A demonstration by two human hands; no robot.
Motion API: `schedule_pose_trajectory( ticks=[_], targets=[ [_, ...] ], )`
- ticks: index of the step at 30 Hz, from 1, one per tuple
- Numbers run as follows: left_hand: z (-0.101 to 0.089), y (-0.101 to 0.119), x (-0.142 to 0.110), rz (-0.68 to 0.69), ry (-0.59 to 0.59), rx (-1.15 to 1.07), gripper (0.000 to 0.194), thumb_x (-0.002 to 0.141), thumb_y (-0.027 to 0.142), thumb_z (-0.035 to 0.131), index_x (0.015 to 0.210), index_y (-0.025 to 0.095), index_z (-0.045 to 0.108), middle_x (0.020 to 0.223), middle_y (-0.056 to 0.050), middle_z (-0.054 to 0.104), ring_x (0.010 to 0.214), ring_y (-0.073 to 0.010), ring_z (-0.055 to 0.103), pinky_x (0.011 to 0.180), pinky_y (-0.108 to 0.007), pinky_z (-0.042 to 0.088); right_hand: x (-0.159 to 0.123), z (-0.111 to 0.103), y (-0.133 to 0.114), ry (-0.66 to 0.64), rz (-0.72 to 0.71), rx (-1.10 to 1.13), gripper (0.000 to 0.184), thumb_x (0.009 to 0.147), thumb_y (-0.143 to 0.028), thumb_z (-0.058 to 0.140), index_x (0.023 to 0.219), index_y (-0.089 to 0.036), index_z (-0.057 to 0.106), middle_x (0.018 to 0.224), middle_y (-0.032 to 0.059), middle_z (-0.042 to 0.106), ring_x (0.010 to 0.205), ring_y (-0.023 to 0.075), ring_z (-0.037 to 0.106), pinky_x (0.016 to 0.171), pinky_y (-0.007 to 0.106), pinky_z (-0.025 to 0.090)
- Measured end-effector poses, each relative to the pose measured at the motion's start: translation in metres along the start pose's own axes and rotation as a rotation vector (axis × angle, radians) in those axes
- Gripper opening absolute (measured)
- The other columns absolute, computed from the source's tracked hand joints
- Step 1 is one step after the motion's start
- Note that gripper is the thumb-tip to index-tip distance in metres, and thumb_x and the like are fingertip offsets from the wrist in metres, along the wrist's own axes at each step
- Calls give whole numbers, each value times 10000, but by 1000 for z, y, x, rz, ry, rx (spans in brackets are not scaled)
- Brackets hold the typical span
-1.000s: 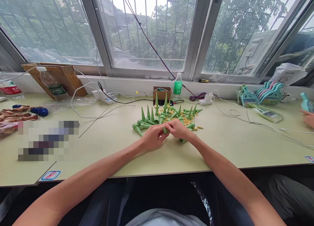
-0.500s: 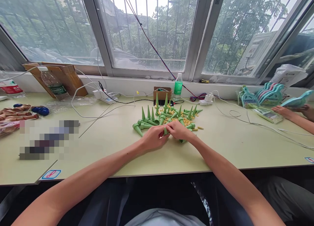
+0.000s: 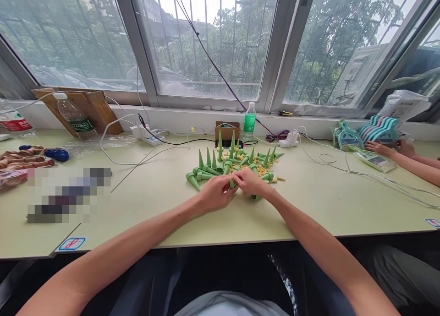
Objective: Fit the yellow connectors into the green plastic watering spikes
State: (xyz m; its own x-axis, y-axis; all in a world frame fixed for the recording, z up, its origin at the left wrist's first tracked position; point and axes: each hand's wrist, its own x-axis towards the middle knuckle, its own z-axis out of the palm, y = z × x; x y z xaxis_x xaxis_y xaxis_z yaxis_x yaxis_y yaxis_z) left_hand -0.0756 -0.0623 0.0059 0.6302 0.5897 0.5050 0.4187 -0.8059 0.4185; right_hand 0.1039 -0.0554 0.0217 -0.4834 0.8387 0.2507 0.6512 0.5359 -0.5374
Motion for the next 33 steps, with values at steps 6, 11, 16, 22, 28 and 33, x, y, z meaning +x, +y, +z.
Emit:
schedule_pose_trajectory(
  ticks=[6, 11, 16, 22, 28, 33],
  targets=[
    [1, -1, 0, 7, 13, 6, 59, 825, 171, 571, 769, 176, 553, 626, 35, 506, 554, -95, 426, 552, -226, 344, 0, 0, -1, 13, 3, 0, 408, 962, -281, 361, 614, -150, 530, 585, -2, 509, 569, 99, 410, 576, 244, 286],
    [-1, 0, 0, 5, 11, 2, 57, 827, 174, 570, 771, 176, 560, 620, 34, 502, 550, -96, 424, 548, -230, 345, 0, 0, 0, 14, -3, -5, 414, 964, -285, 361, 610, -150, 528, 589, -1, 520, 567, 98, 409, 584, 241, 294],
    [-1, 0, 1, 11, 23, 0, 54, 822, 184, 577, 768, 182, 567, 619, 33, 502, 547, -99, 426, 542, -233, 350, 0, 0, -1, 16, -8, 0, 408, 963, -277, 363, 614, -151, 532, 589, -4, 522, 566, 97, 410, 586, 239, 299],
    [0, 0, 1, 12, 28, 7, 65, 818, 176, 574, 755, 180, 563, 614, 35, 500, 546, -98, 427, 542, -231, 348, 0, -1, -1, 16, 5, 3, 405, 963, -281, 368, 616, -152, 531, 586, -6, 519, 565, 97, 413, 577, 238, 290],
    [0, -1, 0, 4, 23, 10, 37, 818, 177, 575, 782, 182, 576, 625, 32, 516, 550, -98, 435, 547, -231, 352, 0, 0, 0, 14, 8, -7, 398, 957, -269, 376, 603, -152, 515, 587, -5, 517, 567, 96, 403, 580, 240, 286],
    [0, 0, 0, -3, 15, 8, 46, 823, 194, 567, 779, 182, 578, 626, 27, 521, 548, -101, 440, 541, -230, 355, 0, 0, -1, 9, 14, -5, 390, 948, -254, 386, 593, -149, 511, 582, -4, 511, 566, 97, 395, 573, 243, 277]
  ],
)
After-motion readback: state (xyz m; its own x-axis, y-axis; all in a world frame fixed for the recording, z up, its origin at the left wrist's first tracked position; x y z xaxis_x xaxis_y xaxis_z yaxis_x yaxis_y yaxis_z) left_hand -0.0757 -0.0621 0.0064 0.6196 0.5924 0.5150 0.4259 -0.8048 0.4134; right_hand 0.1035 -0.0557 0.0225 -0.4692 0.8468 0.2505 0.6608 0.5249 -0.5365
